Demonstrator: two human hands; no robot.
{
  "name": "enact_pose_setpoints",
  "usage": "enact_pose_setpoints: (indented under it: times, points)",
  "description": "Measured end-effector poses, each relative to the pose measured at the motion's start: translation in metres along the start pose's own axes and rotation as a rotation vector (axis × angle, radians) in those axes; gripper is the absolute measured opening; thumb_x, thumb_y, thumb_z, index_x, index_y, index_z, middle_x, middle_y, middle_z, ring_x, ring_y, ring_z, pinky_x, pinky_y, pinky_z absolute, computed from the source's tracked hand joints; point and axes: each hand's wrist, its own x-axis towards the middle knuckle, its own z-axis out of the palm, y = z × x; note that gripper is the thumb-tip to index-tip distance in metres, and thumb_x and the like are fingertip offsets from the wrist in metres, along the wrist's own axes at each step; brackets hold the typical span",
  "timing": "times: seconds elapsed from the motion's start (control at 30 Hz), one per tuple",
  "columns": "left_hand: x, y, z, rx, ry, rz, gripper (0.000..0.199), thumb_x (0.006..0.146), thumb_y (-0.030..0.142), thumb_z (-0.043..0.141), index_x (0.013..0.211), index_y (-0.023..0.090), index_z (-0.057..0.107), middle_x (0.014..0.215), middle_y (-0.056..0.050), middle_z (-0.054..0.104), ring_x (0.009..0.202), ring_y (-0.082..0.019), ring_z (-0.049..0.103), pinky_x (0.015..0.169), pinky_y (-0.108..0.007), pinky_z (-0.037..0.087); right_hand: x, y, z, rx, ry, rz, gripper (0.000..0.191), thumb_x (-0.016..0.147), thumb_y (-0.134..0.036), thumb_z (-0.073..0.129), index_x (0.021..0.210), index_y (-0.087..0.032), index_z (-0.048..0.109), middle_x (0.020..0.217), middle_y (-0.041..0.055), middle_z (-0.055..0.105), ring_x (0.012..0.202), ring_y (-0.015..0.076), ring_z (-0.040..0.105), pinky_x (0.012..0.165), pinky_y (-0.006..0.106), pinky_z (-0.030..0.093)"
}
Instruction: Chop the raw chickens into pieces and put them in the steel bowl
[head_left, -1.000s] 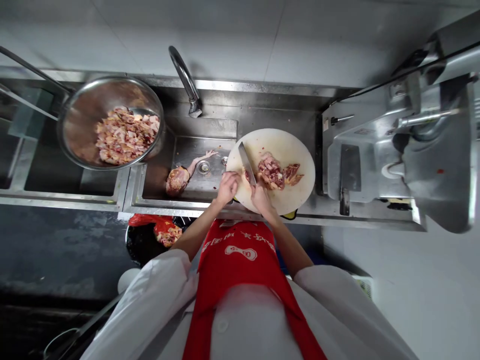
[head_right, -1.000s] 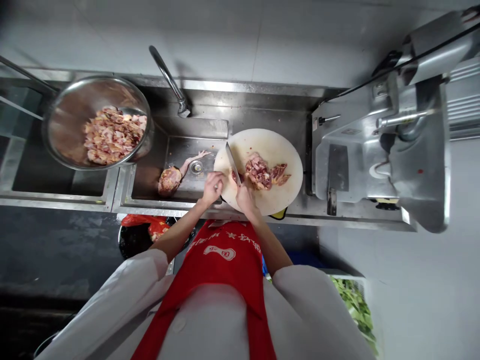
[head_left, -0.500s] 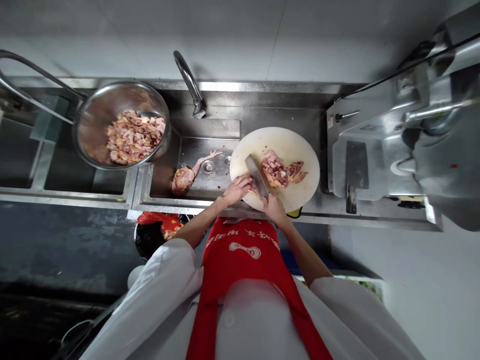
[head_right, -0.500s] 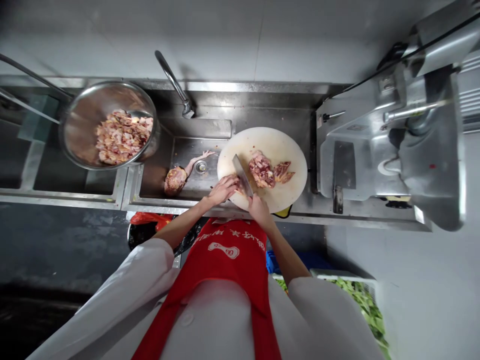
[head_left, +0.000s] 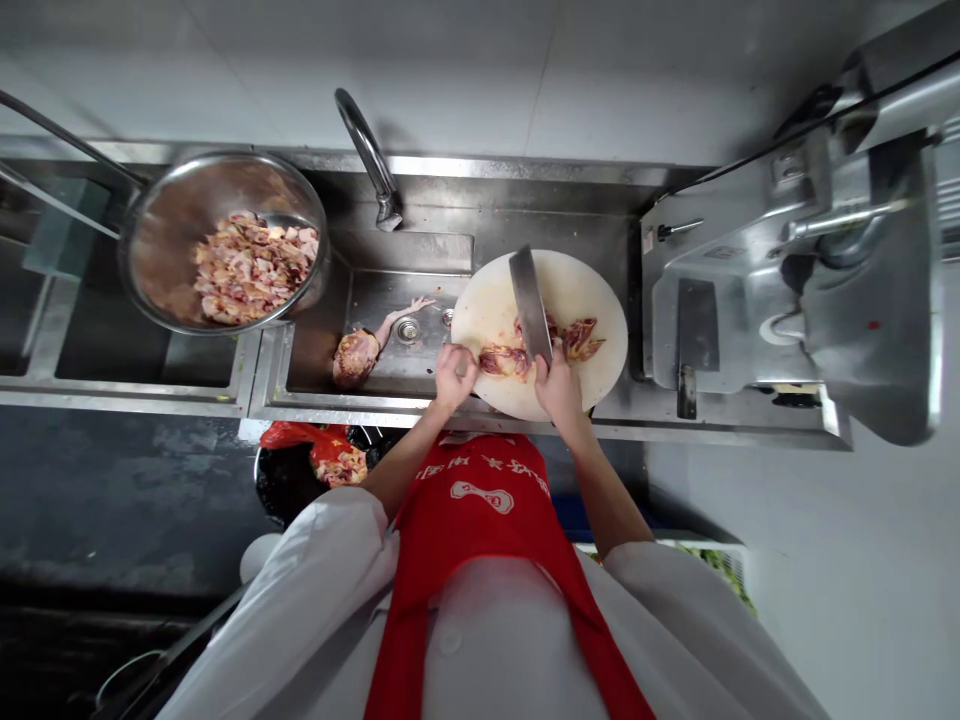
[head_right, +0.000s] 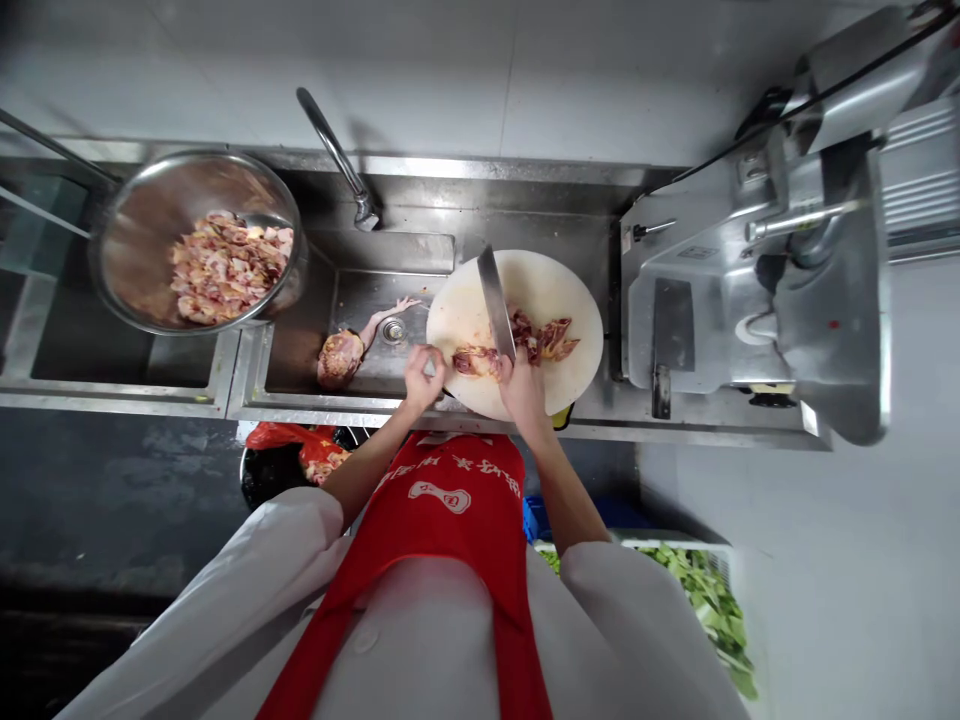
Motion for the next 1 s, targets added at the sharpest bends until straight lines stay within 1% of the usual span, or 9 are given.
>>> enact_pose_setpoints:
  times: [0.1,0.17,0.27,0.33,0.43,0.6,0.73,0.9,1.0]
  points:
    - [-0.004,0.001,-0.002,0.055,0.072,-0.118,0.027,0.095,0.022,0.039,0.106,0.019,0.063,0.108,-0.013,0.059,0.109,-0.028,0.054,0.1,-0.048,0.042,-0.008,-0.023,0.009,0.022,0.042,-0.041,0.051,0.104,-0.04,0.026,0.138,-0.007,0.045,0.113,0.0224,0.068,0.1,0.0303,0.066,0.083,0.034,0.047]
    - [-0.004,0.0,-0.004,0.093,-0.076,-0.039,0.031,0.093,0.018,0.039,0.112,0.019,0.064,0.116,-0.013,0.059,0.115,-0.028,0.052,0.103,-0.049,0.04,-0.004,-0.029,0.024,0.018,-0.075,-0.042,0.043,0.104,-0.035,0.032,0.131,-0.007,0.05,0.11,0.0216,0.069,0.098,0.0289,0.067,0.081,0.032,0.047]
    - [0.005,-0.002,-0.006,0.124,-0.408,0.248,0.037,0.087,0.013,0.047,0.119,0.021,0.064,0.129,-0.011,0.058,0.126,-0.029,0.046,0.107,-0.049,0.038,0.011,-0.02,0.043,0.009,-0.249,-0.041,0.03,0.1,-0.026,0.046,0.121,-0.008,0.056,0.109,0.0191,0.07,0.101,0.0252,0.067,0.082,0.027,0.046]
    - [0.014,-0.003,-0.005,0.166,-0.566,0.384,0.036,0.087,0.014,0.051,0.118,0.025,0.066,0.131,-0.009,0.057,0.127,-0.03,0.044,0.108,-0.051,0.035,0.022,-0.004,0.044,0.023,-0.264,-0.041,0.03,0.098,-0.028,0.051,0.121,-0.009,0.057,0.113,0.018,0.069,0.104,0.0222,0.066,0.083,0.025,0.045]
    - [0.026,-0.002,0.0,0.245,-0.649,0.429,0.021,0.091,0.022,0.056,0.107,0.026,0.07,0.121,-0.009,0.06,0.12,-0.031,0.048,0.108,-0.055,0.034,0.029,0.024,0.032,0.025,-0.234,-0.004,0.036,0.098,-0.031,0.052,0.124,-0.007,0.058,0.114,0.0178,0.069,0.104,0.0213,0.065,0.084,0.025,0.046]
    - [0.019,-0.004,0.001,0.209,-0.635,0.375,0.024,0.091,0.033,0.062,0.111,0.022,0.07,0.116,-0.011,0.06,0.11,-0.03,0.053,0.098,-0.047,0.045,0.025,0.041,0.022,0.027,-0.2,0.094,0.041,0.098,-0.034,0.047,0.126,-0.006,0.059,0.106,0.018,0.071,0.1,0.0271,0.067,0.083,0.03,0.048]
    - [0.001,-0.007,-0.005,0.023,-0.64,0.278,0.031,0.091,0.026,0.058,0.121,0.021,0.063,0.111,-0.01,0.059,0.101,-0.023,0.059,0.09,-0.036,0.051,0.015,0.021,0.007,-0.009,-0.126,0.041,0.047,0.099,-0.033,0.044,0.137,-0.006,0.051,0.114,0.021,0.069,0.107,0.0304,0.065,0.087,0.033,0.047]
    - [-0.012,-0.009,-0.009,-0.109,-0.491,0.069,0.024,0.088,0.027,0.062,0.111,0.021,0.064,0.103,-0.008,0.06,0.094,-0.021,0.061,0.088,-0.034,0.051,-0.02,-0.004,-0.002,-0.033,0.087,-0.023,0.055,0.105,-0.042,0.024,0.142,-0.006,0.043,0.111,0.0225,0.068,0.099,0.0314,0.067,0.083,0.036,0.047]
    - [-0.016,-0.009,-0.008,-0.141,-0.415,0.047,0.017,0.083,0.023,0.067,0.099,0.023,0.064,0.111,-0.009,0.06,0.106,-0.022,0.059,0.096,-0.036,0.048,-0.036,-0.002,0.021,-0.056,-0.111,0.01,0.047,0.104,-0.035,0.028,0.135,-0.006,0.049,0.106,0.0219,0.069,0.099,0.0299,0.068,0.082,0.034,0.047]
